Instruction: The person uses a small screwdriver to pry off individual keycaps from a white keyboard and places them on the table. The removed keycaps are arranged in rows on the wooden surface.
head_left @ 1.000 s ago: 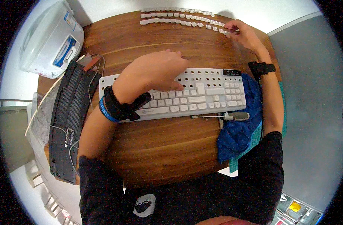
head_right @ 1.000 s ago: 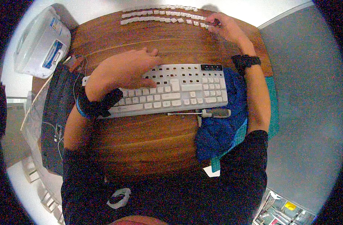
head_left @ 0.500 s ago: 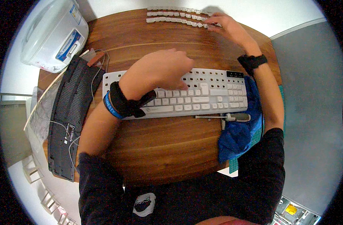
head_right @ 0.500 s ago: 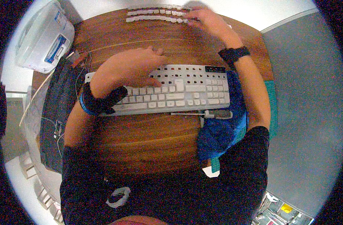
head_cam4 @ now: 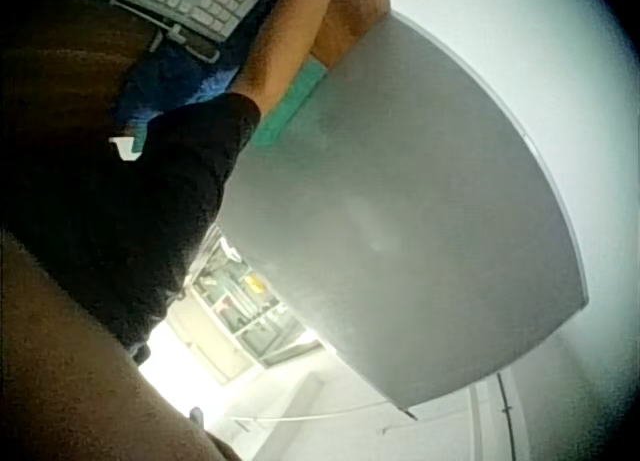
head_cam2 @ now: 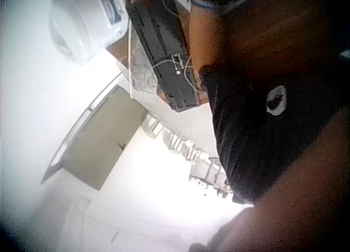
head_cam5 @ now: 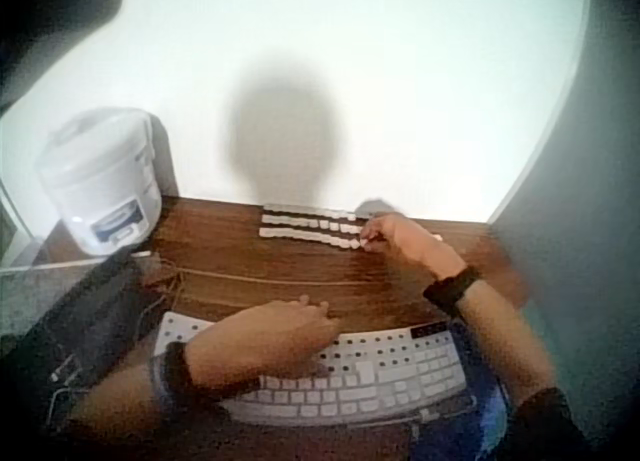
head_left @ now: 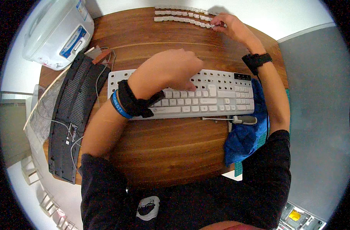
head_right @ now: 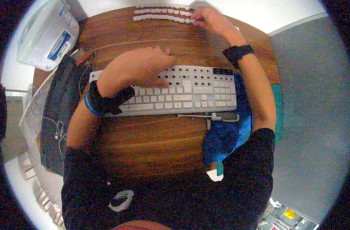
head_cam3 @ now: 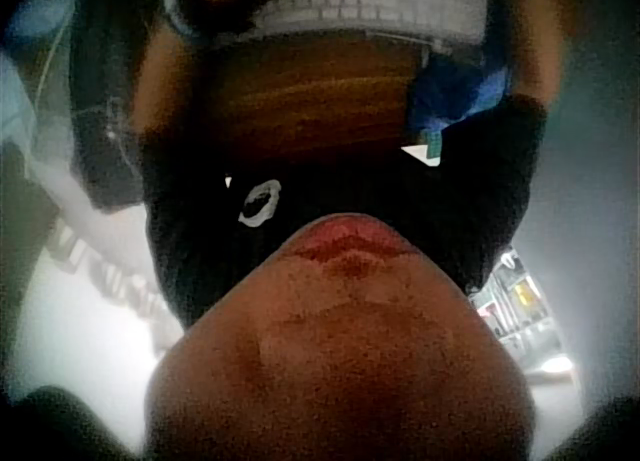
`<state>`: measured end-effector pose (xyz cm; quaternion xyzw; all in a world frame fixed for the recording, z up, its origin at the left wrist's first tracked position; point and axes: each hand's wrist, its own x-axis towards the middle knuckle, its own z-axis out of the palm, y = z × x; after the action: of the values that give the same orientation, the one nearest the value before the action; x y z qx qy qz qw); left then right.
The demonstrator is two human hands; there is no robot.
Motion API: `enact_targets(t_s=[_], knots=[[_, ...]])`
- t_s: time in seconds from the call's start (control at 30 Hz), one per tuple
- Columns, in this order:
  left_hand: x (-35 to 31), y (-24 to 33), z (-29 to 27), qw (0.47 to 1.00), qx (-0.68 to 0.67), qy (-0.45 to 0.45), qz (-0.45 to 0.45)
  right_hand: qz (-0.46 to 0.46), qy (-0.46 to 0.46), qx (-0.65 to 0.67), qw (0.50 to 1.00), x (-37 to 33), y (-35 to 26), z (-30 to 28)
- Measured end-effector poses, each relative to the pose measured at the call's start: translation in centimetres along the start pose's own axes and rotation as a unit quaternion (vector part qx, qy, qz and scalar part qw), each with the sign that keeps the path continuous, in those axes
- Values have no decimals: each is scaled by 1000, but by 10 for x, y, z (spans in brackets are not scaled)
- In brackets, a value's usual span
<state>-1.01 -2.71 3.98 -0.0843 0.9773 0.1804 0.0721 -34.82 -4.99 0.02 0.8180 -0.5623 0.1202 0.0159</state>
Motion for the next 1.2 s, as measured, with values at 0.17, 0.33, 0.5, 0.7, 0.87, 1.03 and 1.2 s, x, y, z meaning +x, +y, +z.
enact_targets(t_s=[0.17, 0.33, 0.5, 0.7, 0.87, 1.03, 1.2], knots=[[3, -1, 2, 1000, -10, -13, -7, -12, -13, -8, 1000, 3, -3, 0], [7, 0, 3, 999, -5, -32, -28, -25, 11, 29, 999, 4, 0, 4], [5, 0, 3, 999, -8, -25, -21, -17, 7, 31, 999, 7, -4, 5], [5, 2, 1, 999, -13, -32, -24, 15, 26, 22, 999, 2, -5, -3], [5, 0, 3, 1000, -13, -24, -14, 71, 4, 4, 997, -19, 8, -17], [6, 0, 5, 999, -13, -20, -22, 70, 2, 43, 997, -31, 20, -8], [6, 2, 1, 999, -13, -37, -28, 73, 6, 49, 996, -31, 24, -1]])
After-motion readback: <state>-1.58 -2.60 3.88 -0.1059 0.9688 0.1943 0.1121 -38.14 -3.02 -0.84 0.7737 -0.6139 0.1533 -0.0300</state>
